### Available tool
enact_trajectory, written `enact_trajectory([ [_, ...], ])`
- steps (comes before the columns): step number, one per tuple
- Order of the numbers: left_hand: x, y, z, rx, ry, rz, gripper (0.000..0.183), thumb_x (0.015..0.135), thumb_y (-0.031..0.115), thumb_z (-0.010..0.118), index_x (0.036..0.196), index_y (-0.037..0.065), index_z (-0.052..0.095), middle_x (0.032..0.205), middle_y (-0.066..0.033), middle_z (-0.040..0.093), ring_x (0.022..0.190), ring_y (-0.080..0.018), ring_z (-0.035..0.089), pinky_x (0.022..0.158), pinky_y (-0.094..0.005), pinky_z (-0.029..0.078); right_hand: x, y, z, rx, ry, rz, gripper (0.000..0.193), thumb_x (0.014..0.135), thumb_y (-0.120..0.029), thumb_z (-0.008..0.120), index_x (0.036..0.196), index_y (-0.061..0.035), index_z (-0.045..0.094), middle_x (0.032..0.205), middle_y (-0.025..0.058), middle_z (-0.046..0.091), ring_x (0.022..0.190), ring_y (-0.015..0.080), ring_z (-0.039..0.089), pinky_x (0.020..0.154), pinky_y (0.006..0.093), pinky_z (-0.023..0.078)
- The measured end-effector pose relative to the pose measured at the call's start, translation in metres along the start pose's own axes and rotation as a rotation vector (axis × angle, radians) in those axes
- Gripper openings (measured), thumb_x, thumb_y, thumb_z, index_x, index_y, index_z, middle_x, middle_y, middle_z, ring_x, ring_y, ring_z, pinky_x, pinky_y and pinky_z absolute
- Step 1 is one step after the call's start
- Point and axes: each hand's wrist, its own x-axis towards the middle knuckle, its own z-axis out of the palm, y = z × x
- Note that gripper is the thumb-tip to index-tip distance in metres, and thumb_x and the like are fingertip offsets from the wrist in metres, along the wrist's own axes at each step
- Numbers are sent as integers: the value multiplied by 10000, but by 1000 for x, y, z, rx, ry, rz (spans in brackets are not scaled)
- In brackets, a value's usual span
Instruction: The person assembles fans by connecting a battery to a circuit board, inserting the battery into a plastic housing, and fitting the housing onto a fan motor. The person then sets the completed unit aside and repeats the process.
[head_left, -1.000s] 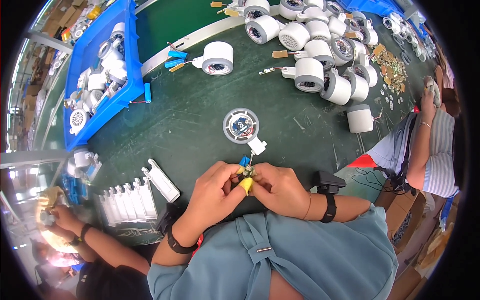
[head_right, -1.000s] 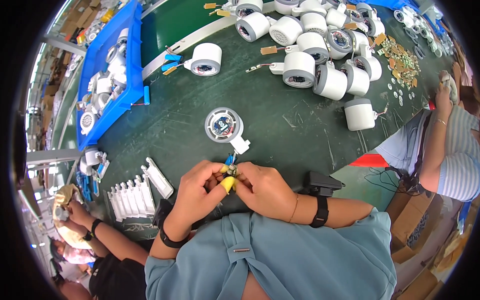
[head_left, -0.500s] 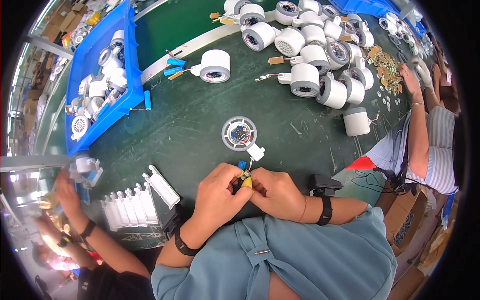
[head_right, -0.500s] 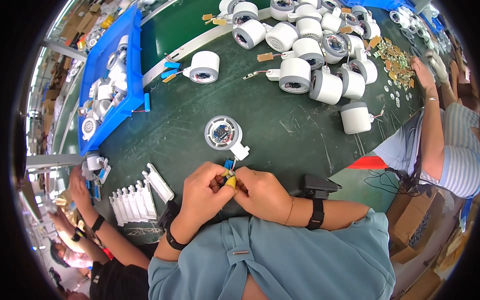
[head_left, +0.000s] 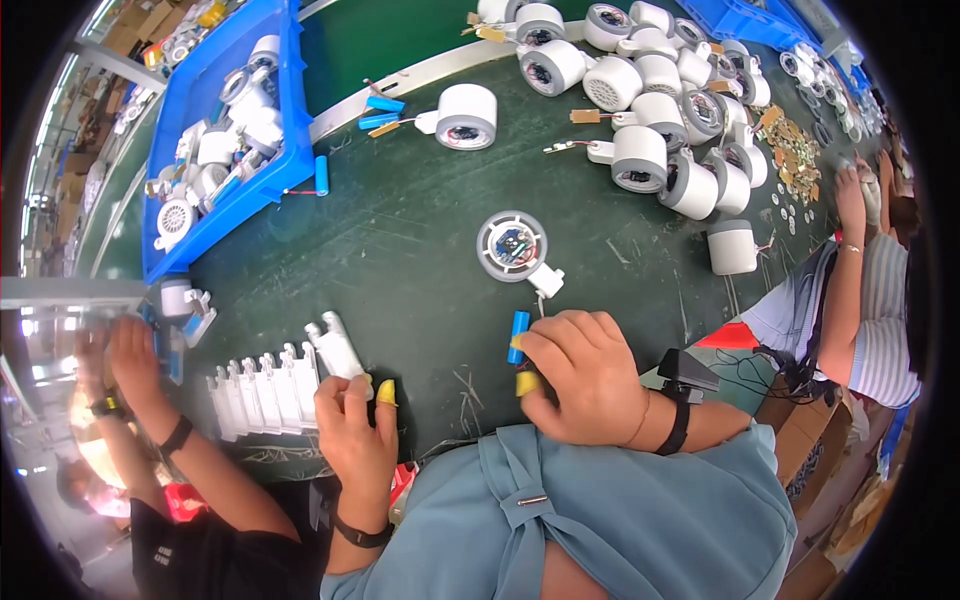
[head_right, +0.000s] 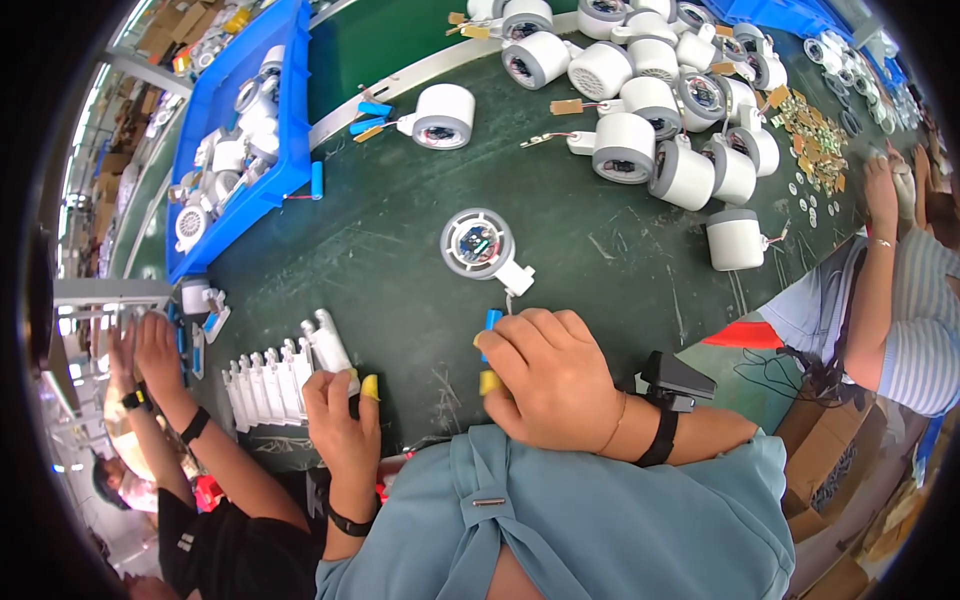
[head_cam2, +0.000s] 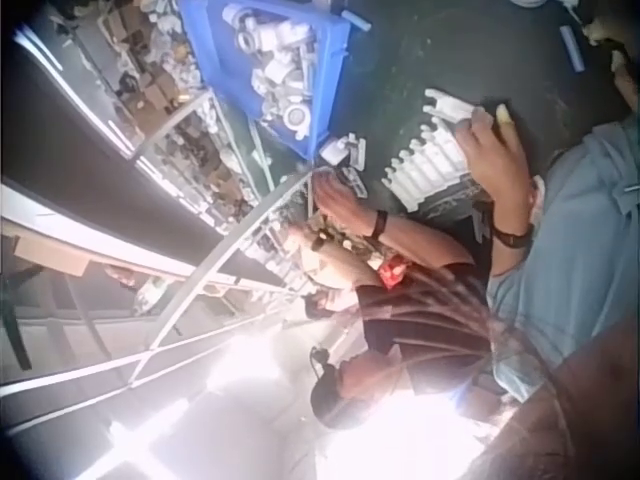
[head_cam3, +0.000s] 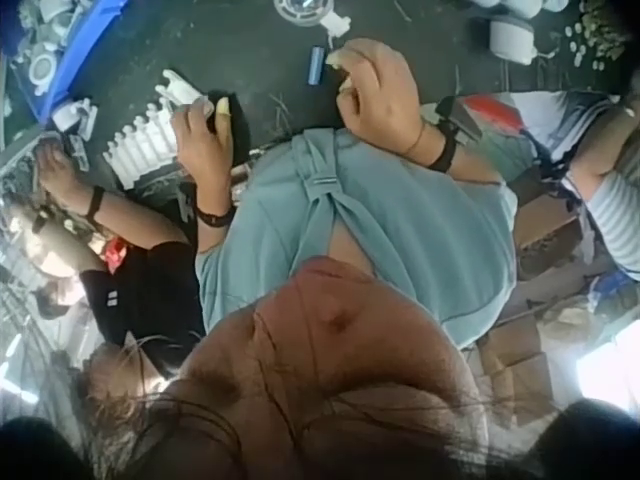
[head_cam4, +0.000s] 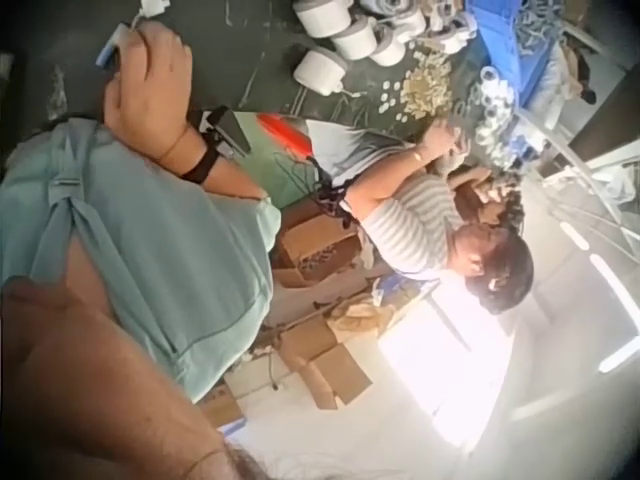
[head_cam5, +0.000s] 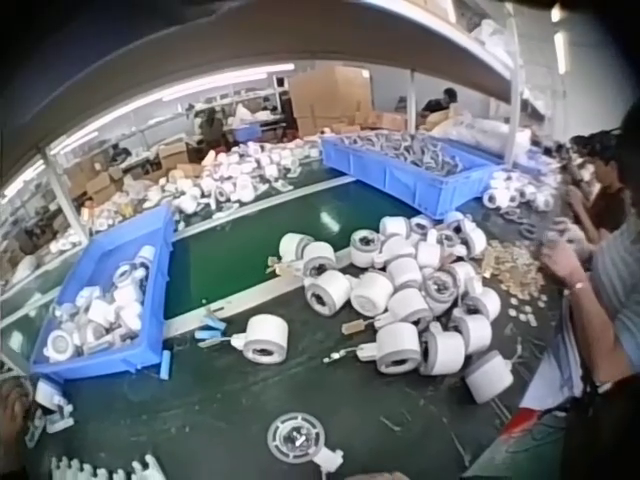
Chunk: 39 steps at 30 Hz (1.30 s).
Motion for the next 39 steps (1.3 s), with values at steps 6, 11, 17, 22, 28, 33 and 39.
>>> enact_trajectory([
  [6,-19,-18,6,-186,-36,213,252,767,0,738,996,18,635,1126,-161,583,941,-317,597,774,-390,501,3,0,14,-231,-135,81,355,739,-121,735,1045,-9,597,851,105,582,745,278,542,665,411,388],
  [11,-13,-10,9,-58,173,87,498,789,62,756,1215,-39,517,1167,-192,591,964,-360,581,797,-410,498,-1,2,7,-260,-126,92,346,748,-58,695,1078,-1,610,938,119,615,841,294,580,726,415,427],
  [17,-16,-5,19,-328,-70,217,620,717,-4,771,1272,-18,496,1148,-161,639,888,-295,566,781,-367,490,3,13,7,-86,-56,-60,298,723,-28,703,1017,-32,655,980,96,647,828,275,599,728,396,446],
  [22,-7,11,20,-504,-191,276,782,693,-22,772,1379,4,397,1145,-144,660,872,-262,567,758,-359,499,13,5,23,-3,-75,-279,266,709,-57,711,971,-45,672,961,53,659,799,221,601,700,356,450],
  [28,-3,12,22,-543,-204,293,816,677,-26,762,1395,14,375,1153,-148,660,871,-262,584,760,-359,515,13,3,40,17,-173,-327,221,747,-74,661,967,-63,679,982,38,638,861,198,599,764,335,446],
  [33,0,14,20,-552,-242,285,733,674,-15,762,1339,13,455,1161,-143,650,899,-286,589,779,-369,517,14,3,38,25,-302,-314,252,750,-74,668,1002,-67,679,998,37,634,888,197,597,793,345,441],
  [39,25,30,7,-468,-222,386,573,701,128,804,1217,20,580,1207,-151,596,1064,-354,556,908,-431,461,16,10,7,120,-13,-165,298,765,-15,671,1062,-42,679,1008,73,646,886,250,606,784,357,454],
])
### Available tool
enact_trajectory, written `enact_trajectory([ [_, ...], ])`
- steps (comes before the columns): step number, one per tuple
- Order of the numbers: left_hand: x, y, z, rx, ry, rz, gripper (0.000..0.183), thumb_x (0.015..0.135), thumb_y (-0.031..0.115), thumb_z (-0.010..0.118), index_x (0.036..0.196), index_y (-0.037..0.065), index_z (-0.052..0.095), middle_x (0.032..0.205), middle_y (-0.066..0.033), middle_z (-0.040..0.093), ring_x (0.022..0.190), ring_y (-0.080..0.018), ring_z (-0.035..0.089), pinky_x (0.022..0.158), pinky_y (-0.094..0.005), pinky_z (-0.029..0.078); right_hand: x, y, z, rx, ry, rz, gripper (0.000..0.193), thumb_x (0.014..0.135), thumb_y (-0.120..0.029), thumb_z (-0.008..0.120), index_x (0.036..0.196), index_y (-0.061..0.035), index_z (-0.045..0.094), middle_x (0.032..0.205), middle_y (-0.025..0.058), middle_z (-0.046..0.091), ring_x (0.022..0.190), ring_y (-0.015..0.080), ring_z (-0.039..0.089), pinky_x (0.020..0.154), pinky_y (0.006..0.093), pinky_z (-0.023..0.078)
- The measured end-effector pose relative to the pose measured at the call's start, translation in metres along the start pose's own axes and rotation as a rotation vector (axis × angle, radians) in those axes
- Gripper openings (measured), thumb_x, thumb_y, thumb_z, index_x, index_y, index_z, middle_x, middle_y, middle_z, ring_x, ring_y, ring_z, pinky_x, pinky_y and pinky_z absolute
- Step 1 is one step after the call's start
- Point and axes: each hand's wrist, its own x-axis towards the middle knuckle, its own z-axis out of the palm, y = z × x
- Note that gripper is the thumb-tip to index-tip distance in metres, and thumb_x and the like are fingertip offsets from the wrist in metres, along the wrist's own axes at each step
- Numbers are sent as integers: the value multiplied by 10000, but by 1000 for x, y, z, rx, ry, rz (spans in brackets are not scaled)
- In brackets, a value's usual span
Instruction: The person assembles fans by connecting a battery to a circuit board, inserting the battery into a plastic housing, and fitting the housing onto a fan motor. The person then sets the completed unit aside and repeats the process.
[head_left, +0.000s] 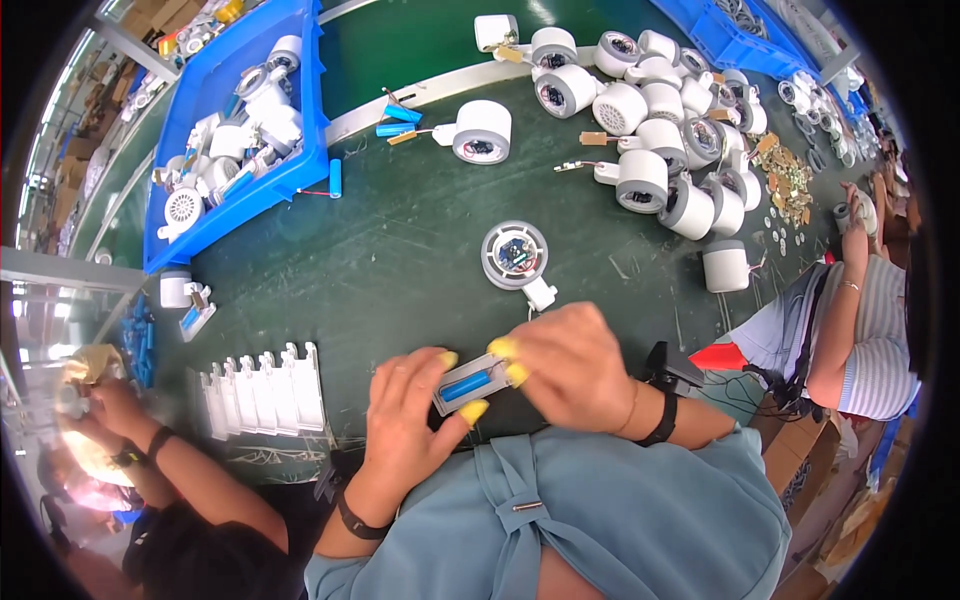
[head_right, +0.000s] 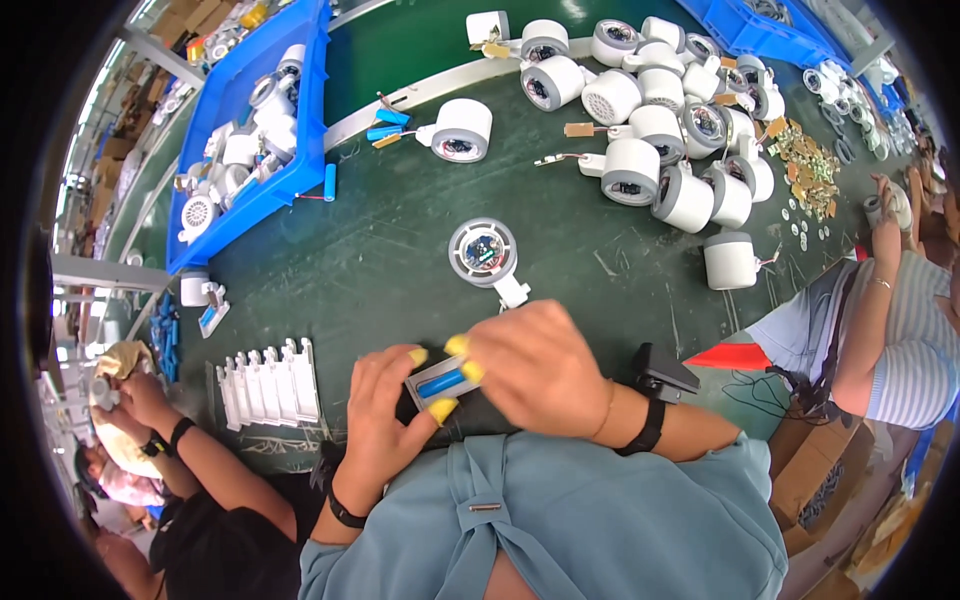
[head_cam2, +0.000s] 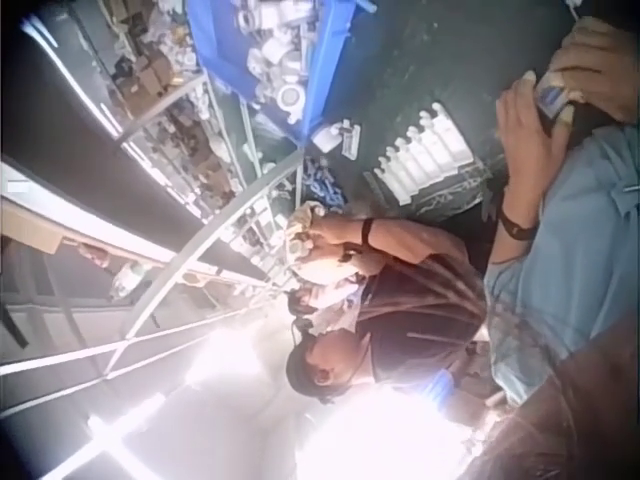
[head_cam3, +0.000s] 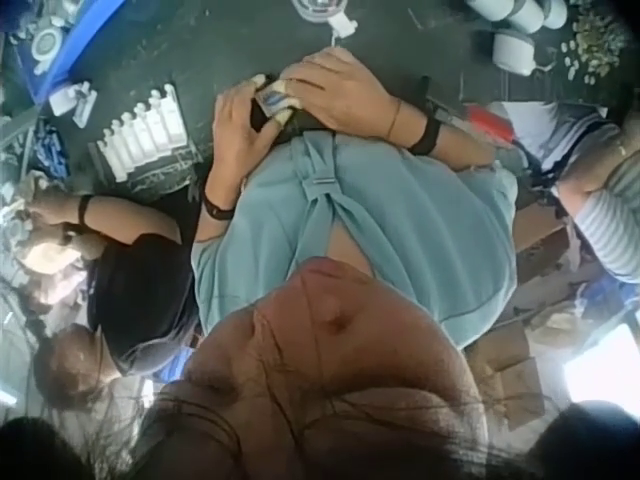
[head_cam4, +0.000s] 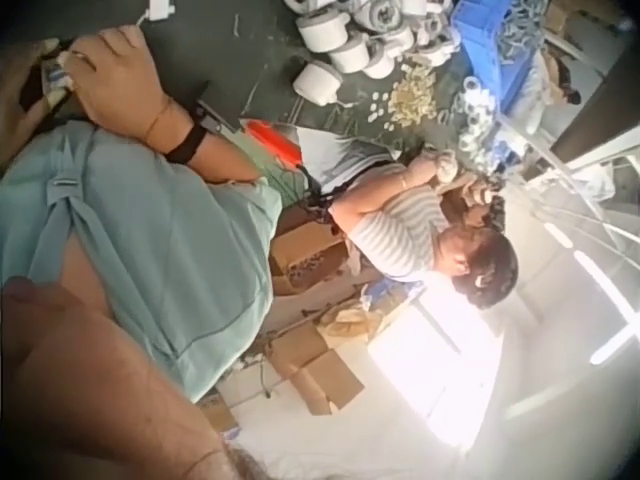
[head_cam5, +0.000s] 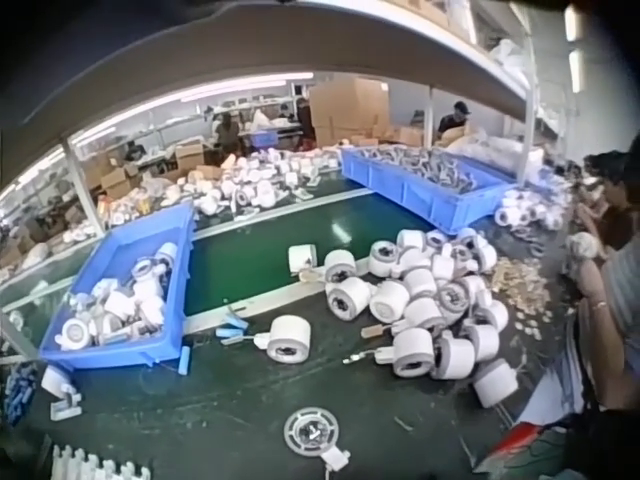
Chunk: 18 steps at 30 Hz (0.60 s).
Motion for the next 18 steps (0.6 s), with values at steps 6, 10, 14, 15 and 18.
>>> enact_trajectory([
  [6,37,18,20,20,-207,238,440,789,211,737,1175,41,614,1224,-99,568,1113,-292,531,963,-437,393,-3,17,-16,26,204,285,318,807,84,625,1102,-27,666,992,122,652,872,288,606,762,358,489],
  [10,50,11,8,143,-196,220,370,801,173,710,1139,48,629,1124,-90,605,1068,-260,579,976,-443,393,0,25,-25,-17,163,299,307,814,68,630,1104,-23,661,1003,127,653,875,307,604,765,368,490],
  [14,62,-13,-7,316,-148,166,256,797,143,692,1036,80,628,980,-66,613,953,-250,616,953,-440,400,15,27,-32,3,74,282,286,815,45,643,1093,-20,660,997,129,654,877,319,602,773,381,486],
  [15,67,-22,-9,338,-156,138,229,789,129,688,1006,91,627,950,-61,615,935,-258,616,940,-446,402,18,24,-32,23,70,268,286,815,45,643,1093,-20,660,997,129,654,877,319,602,773,381,486],
  [18,83,-56,-23,403,-100,114,169,780,73,643,945,109,644,913,-64,624,910,-275,624,918,-455,406,28,22,-22,11,52,178,261,810,17,659,1067,-25,652,994,120,656,878,320,602,788,385,477],
])
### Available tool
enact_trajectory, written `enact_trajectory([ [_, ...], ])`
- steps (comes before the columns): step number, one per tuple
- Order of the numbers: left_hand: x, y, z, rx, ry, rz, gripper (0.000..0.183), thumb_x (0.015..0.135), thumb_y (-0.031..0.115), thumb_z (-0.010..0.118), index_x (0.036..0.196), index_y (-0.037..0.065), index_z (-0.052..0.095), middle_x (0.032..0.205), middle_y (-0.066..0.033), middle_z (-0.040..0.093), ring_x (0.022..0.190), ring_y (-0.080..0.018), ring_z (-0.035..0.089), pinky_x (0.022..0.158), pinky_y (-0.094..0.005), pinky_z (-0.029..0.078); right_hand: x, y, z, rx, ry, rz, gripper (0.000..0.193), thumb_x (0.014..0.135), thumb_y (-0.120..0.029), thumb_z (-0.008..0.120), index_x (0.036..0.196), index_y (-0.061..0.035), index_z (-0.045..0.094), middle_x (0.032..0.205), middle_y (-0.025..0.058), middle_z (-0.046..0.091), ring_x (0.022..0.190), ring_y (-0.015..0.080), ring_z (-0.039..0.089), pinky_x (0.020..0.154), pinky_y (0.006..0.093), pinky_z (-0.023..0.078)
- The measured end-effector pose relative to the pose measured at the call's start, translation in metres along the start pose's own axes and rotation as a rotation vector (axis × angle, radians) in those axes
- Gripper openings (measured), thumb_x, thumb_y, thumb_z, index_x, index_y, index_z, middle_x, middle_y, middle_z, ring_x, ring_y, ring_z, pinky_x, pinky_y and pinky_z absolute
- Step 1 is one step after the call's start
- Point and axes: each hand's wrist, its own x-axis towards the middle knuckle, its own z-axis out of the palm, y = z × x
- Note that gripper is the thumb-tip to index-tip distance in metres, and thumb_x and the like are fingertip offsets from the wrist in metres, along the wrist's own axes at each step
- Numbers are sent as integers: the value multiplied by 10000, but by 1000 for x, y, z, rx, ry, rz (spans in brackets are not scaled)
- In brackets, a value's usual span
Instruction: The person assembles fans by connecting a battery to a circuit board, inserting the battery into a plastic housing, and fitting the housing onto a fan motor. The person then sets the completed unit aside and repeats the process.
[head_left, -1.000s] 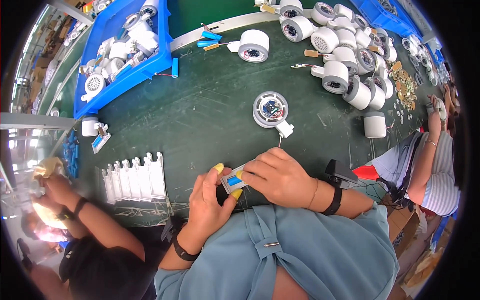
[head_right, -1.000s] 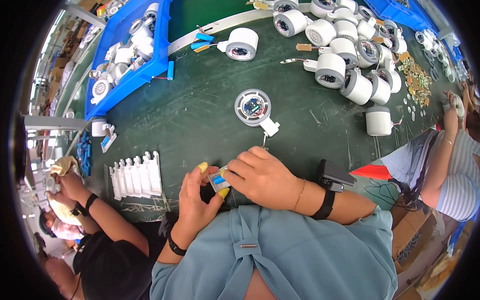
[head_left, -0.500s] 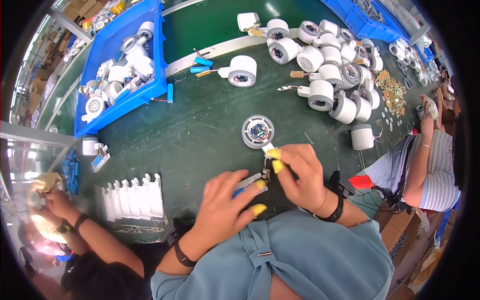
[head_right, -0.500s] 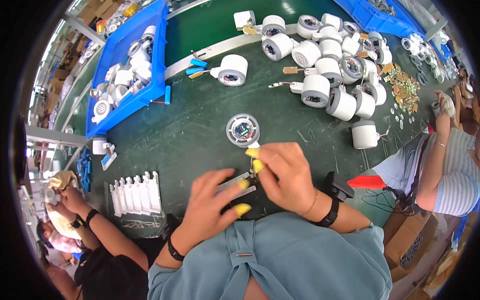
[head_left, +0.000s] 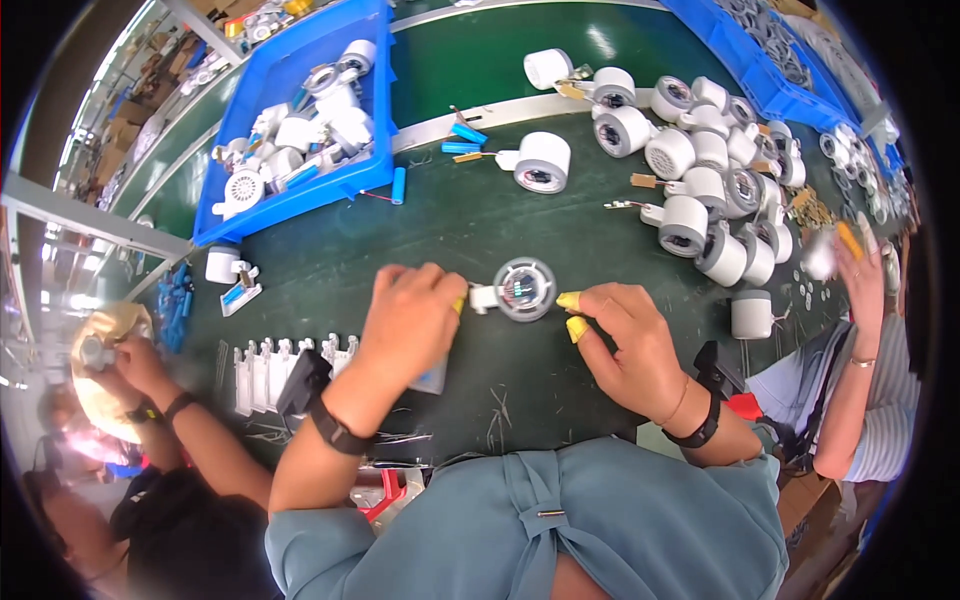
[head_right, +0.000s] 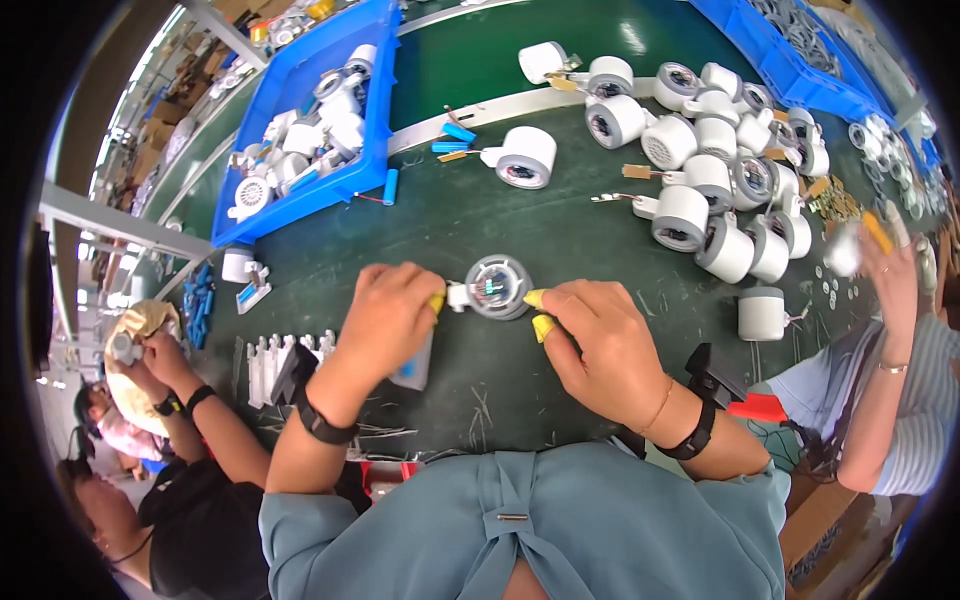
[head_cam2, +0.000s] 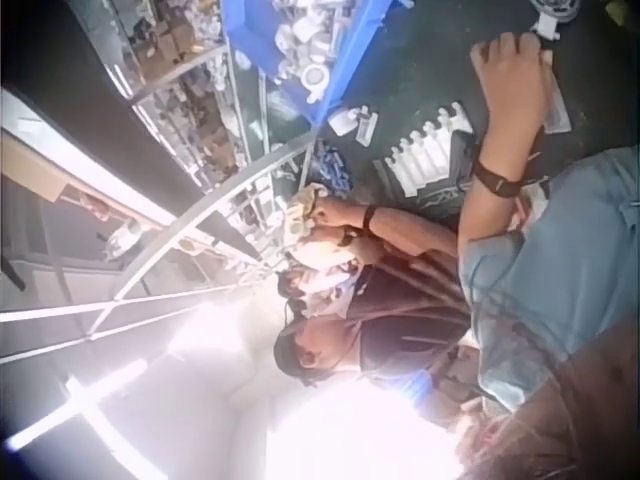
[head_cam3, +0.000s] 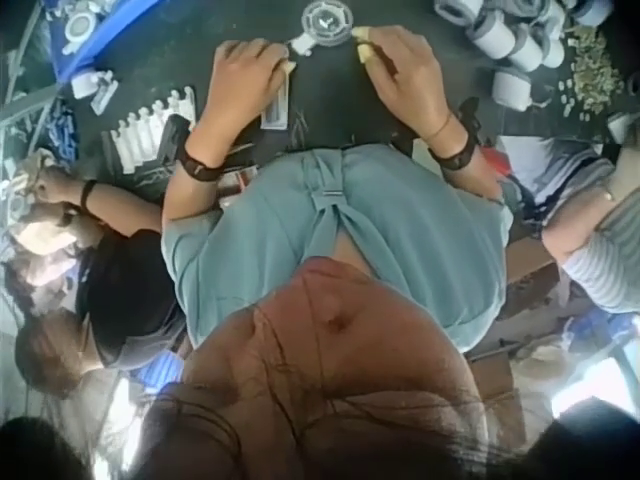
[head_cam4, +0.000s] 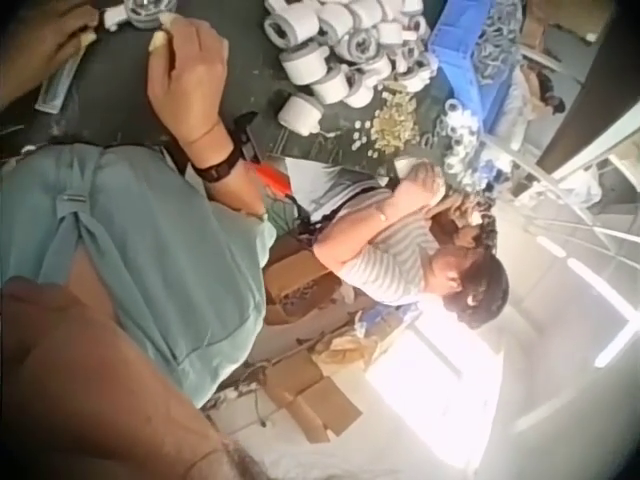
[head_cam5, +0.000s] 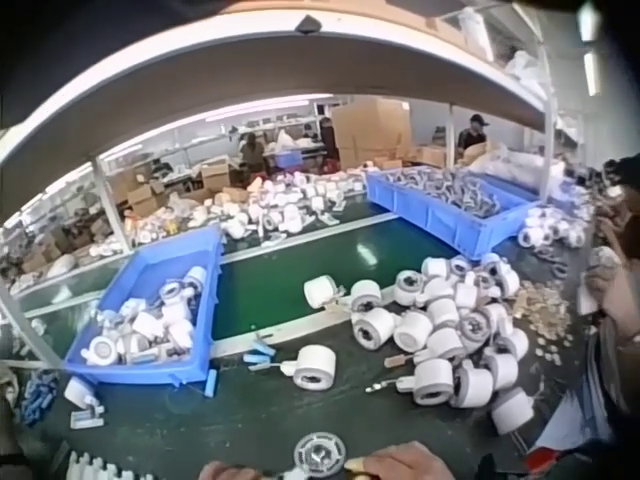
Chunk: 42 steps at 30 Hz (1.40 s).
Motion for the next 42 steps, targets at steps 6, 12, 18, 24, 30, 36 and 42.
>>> enact_trajectory([
  [6,-8,-70,-33,390,12,-221,157,813,99,567,902,103,696,942,-81,650,954,-305,622,866,-457,435,5,0,11,7,-98,-61,255,823,-19,670,1075,-42,640,976,108,651,883,304,609,813,395,466],
  [12,-65,-118,-57,607,-62,-583,237,831,109,582,1048,97,679,1092,-108,655,1060,-312,611,932,-501,423,30,1,23,-68,-148,-47,243,860,-56,653,1099,-41,609,946,115,645,840,315,623,753,410,478],
  [18,-87,-74,-49,483,147,-405,297,813,106,639,1107,60,641,1162,-133,643,1083,-337,595,946,-464,414,115,28,81,67,-51,232,445,918,-111,599,1321,-5,442,719,192,637,727,409,627,662,487,496],
  [24,-38,-15,-35,29,-25,-274,504,830,142,687,1308,66,550,1236,-203,593,1113,-392,572,973,-473,428,151,83,127,-64,208,237,217,874,-151,632,1001,23,599,775,212,669,764,410,655,670,479,502],
  [30,33,-64,18,140,198,-503,508,921,274,619,1350,27,509,1288,-237,567,1124,-405,575,993,-465,443,117,64,115,30,157,326,165,848,-143,651,952,-18,628,799,182,682,746,350,686,673,416,527],
  [36,33,-55,20,-86,584,-275,232,817,18,596,1037,-28,652,1031,-218,677,1003,-395,624,909,-459,492,46,57,61,577,86,589,275,958,-18,530,1226,-43,477,948,61,601,711,118,638,534,234,496],
  [42,-23,1,-3,-678,406,-263,237,835,-86,612,1043,26,625,977,-139,690,931,-284,681,900,-351,507,-5,25,30,1160,-120,939,281,957,-98,588,1223,-15,551,1040,83,656,807,121,621,679,235,498],
])
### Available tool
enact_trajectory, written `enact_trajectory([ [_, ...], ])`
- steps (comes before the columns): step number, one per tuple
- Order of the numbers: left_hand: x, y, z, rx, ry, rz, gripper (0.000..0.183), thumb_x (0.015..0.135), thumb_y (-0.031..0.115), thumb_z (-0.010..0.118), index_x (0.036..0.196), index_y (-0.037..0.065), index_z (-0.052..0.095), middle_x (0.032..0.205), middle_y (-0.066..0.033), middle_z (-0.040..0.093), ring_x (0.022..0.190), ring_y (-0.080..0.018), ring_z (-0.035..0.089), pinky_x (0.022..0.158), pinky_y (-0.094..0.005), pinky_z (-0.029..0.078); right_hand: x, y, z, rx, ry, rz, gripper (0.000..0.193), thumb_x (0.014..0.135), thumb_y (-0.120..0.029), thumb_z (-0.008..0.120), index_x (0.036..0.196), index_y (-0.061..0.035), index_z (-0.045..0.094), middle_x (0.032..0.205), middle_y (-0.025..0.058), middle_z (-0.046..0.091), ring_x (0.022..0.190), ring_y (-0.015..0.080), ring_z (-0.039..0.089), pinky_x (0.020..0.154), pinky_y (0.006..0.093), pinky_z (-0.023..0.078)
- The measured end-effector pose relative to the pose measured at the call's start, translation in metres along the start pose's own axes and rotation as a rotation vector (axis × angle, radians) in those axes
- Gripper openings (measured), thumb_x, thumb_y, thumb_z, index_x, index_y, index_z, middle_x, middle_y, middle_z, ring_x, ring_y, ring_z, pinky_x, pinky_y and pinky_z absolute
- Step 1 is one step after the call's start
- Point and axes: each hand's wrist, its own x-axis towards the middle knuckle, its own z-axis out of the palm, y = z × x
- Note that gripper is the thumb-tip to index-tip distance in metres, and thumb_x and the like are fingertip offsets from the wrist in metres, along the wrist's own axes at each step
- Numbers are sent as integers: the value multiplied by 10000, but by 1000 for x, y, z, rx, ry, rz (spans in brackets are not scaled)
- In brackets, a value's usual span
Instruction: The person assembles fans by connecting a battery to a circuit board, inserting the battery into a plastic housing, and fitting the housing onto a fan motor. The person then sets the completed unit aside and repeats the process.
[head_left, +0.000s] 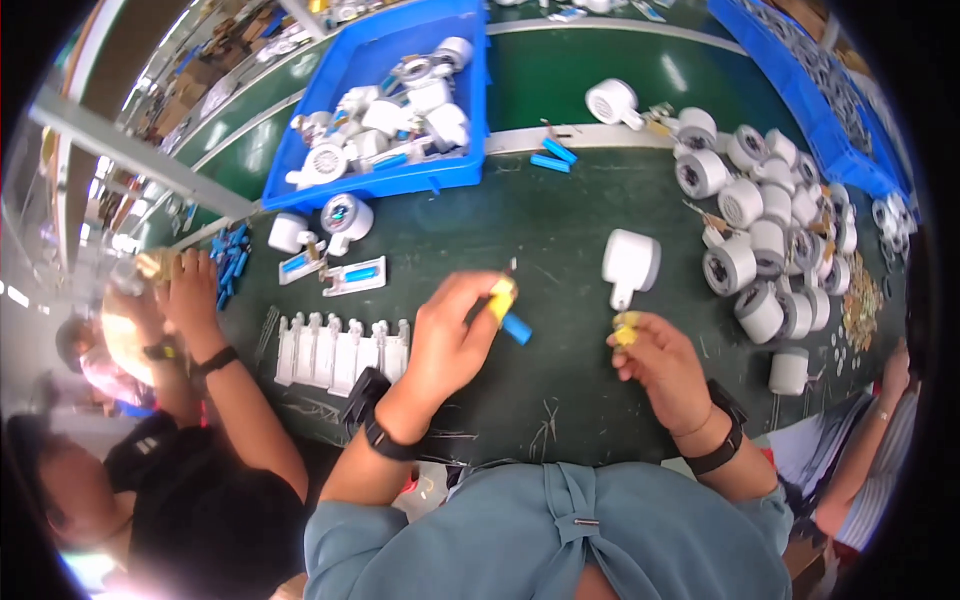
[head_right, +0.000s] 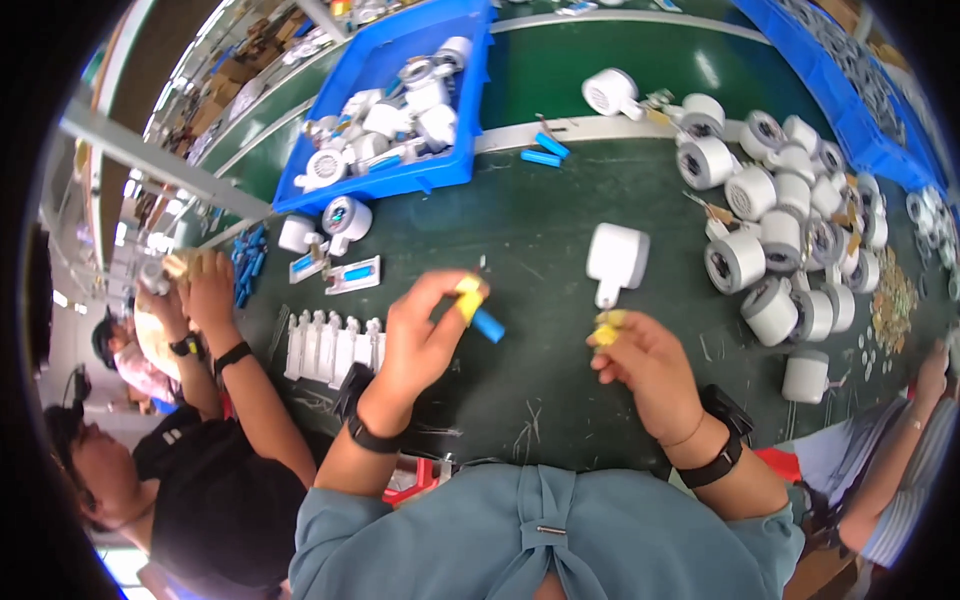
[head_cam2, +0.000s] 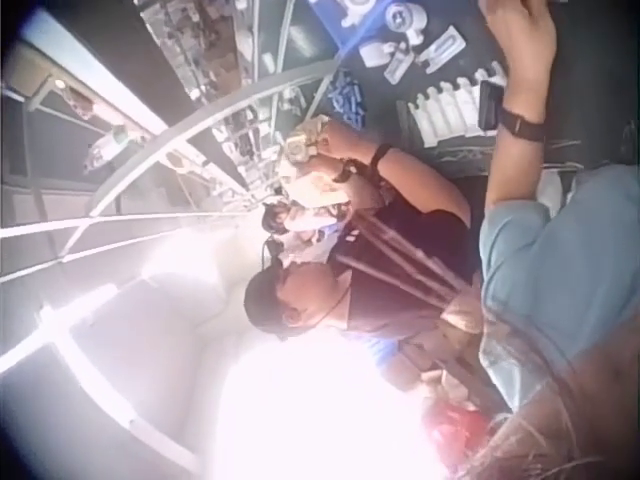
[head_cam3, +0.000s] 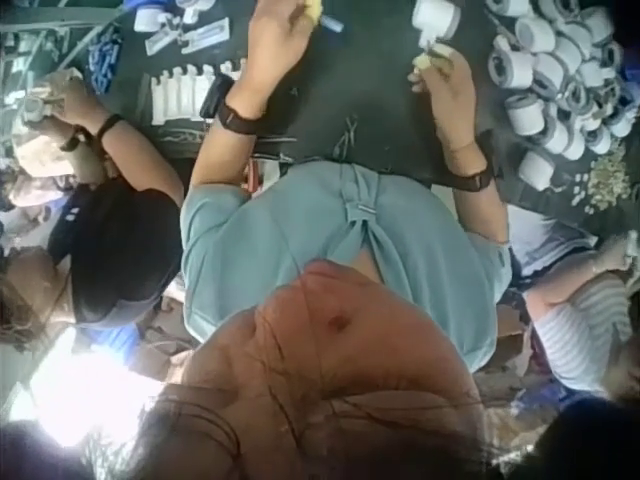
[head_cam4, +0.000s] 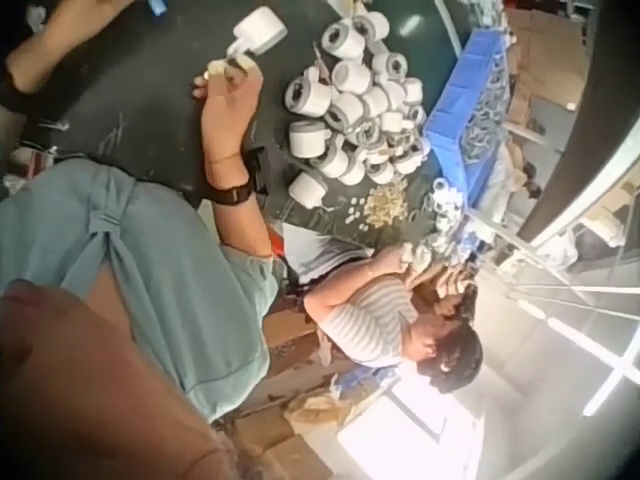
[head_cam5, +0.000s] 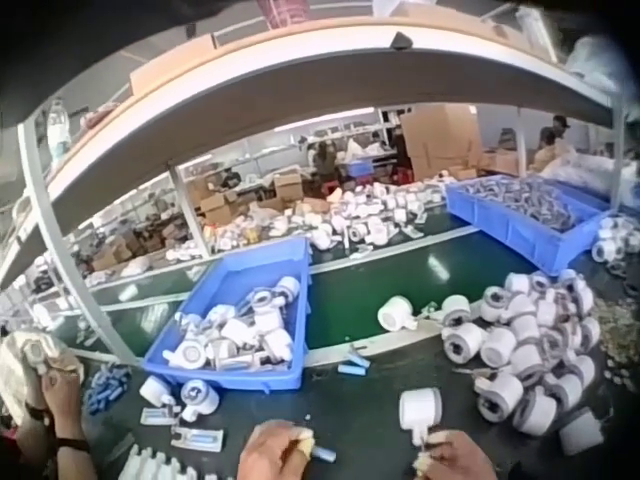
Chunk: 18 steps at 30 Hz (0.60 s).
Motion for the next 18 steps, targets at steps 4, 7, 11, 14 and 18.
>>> enact_trajectory([
  [4,-33,5,7,-337,-182,-141,310,917,-58,588,1207,27,520,1032,-90,700,987,-164,653,886,-299,499,-7,18,10,105,-187,142,316,978,-116,585,1275,-11,561,1101,56,655,935,117,614,805,250,506],
  [7,-37,4,20,-587,-254,-404,246,942,-38,580,1182,12,555,1018,-94,705,980,-156,656,881,-283,500,-3,20,16,41,-205,98,305,984,-125,584,1265,-7,574,1092,49,662,921,100,616,822,254,514],
  [11,-39,3,34,-455,-249,-411,206,950,-22,597,1154,-10,627,1024,-103,709,952,-144,665,868,-261,505,-5,21,15,28,-210,79,296,986,-143,584,1237,12,586,1050,51,671,889,97,634,782,254,537],
  [14,-35,13,39,-217,-250,-357,193,897,-49,649,1087,-27,679,973,-78,723,894,-139,686,816,-258,529,-7,19,18,-1,-209,128,223,996,-129,549,1148,27,598,961,62,688,804,109,656,702,250,553],
  [18,-37,8,44,18,-226,-114,238,787,-6,691,1022,25,694,869,-115,702,776,-245,677,701,-334,531,-10,17,18,-55,-255,177,189,1025,-113,493,1137,19,569,1012,93,683,840,135,670,730,263,561],
])
